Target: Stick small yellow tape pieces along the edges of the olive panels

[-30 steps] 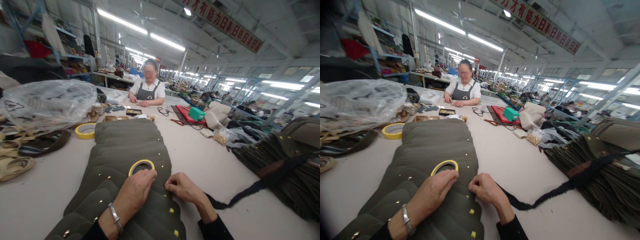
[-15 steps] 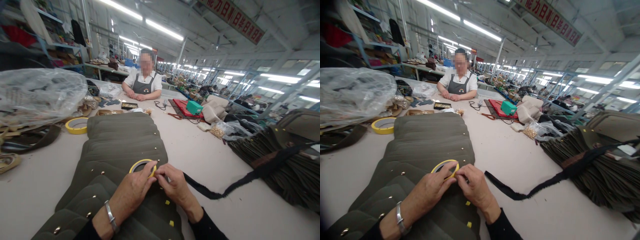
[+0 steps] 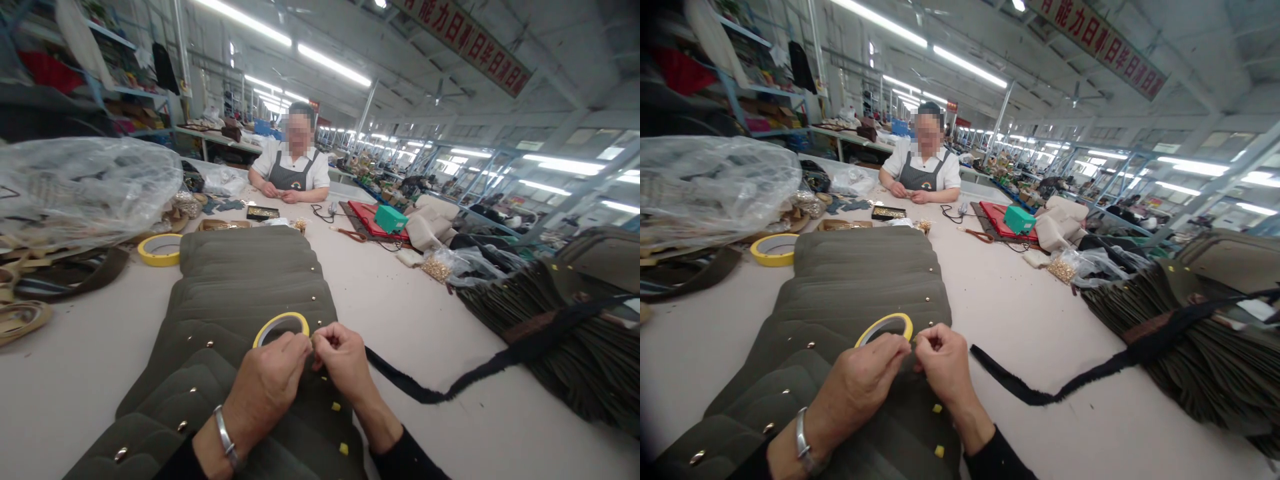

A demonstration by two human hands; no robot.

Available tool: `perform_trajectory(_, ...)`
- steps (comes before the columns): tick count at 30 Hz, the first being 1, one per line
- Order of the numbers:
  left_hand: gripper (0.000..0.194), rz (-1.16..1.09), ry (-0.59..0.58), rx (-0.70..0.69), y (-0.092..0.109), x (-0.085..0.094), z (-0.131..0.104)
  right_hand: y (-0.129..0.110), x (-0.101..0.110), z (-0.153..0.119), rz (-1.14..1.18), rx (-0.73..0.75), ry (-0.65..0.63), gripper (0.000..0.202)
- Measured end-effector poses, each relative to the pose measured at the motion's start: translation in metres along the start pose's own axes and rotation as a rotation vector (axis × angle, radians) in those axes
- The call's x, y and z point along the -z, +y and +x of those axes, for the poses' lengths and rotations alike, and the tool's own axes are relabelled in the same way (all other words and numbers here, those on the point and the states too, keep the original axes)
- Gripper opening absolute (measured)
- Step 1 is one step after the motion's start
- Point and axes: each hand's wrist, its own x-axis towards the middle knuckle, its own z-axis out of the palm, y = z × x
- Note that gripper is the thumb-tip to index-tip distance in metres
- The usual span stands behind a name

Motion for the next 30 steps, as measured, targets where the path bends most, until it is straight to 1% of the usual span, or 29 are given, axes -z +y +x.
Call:
perform_trajectory(1,0.026,0.017,-0.012,-0.001,0.002,0.0,0.0,0.004,0.002,0.006,0.044,-0.066,0.009,0.013)
perform_trajectory(3,0.024,0.076,-0.097,0.033,0.005,0.0,0.001,0.013,0.009,0.018,0.063,-0.115,0.023,0.019)
perform_trajectory(5,0.021,0.144,-0.211,0.096,0.005,0.001,0.003,0.019,0.015,0.027,0.017,-0.089,0.007,0.023)
perform_trajectory(7,0.021,0.177,-0.295,0.144,0.004,0.001,0.005,0.021,0.017,0.032,-0.062,-0.054,-0.012,0.023)
perform_trajectory(11,0.025,0.182,-0.384,0.183,0.002,0.001,0.007,0.02,0.013,0.033,-0.243,-0.002,-0.015,0.021)
perform_trajectory(15,0.026,0.188,-0.407,0.19,0.003,0.001,0.006,0.022,0.008,0.035,-0.415,0.14,0.041,0.019)
perform_trajectory(17,0.026,0.194,-0.411,0.195,0.003,0.0,0.005,0.024,0.008,0.036,-0.457,0.209,0.052,0.018)
perform_trajectory(19,0.027,0.196,-0.416,0.201,0.003,0.0,0.005,0.026,0.01,0.037,-0.456,0.242,0.034,0.018)
perform_trajectory(21,0.026,0.194,-0.418,0.204,0.003,0.001,0.006,0.029,0.014,0.039,-0.39,0.2,-0.005,0.019)
perform_trajectory(24,0.026,0.191,-0.424,0.209,0.004,0.002,0.007,0.035,0.021,0.042,-0.222,0.052,-0.084,0.02)
perform_trajectory(25,0.026,0.189,-0.427,0.21,0.004,0.002,0.007,0.036,0.023,0.043,-0.187,0.023,-0.103,0.02)
perform_trajectory(27,0.026,0.188,-0.43,0.213,0.005,0.003,0.008,0.037,0.024,0.044,-0.194,0.029,-0.116,0.02)
perform_trajectory(30,0.026,0.192,-0.43,0.211,0.005,0.002,0.008,0.033,0.021,0.043,-0.315,0.119,-0.084,0.02)
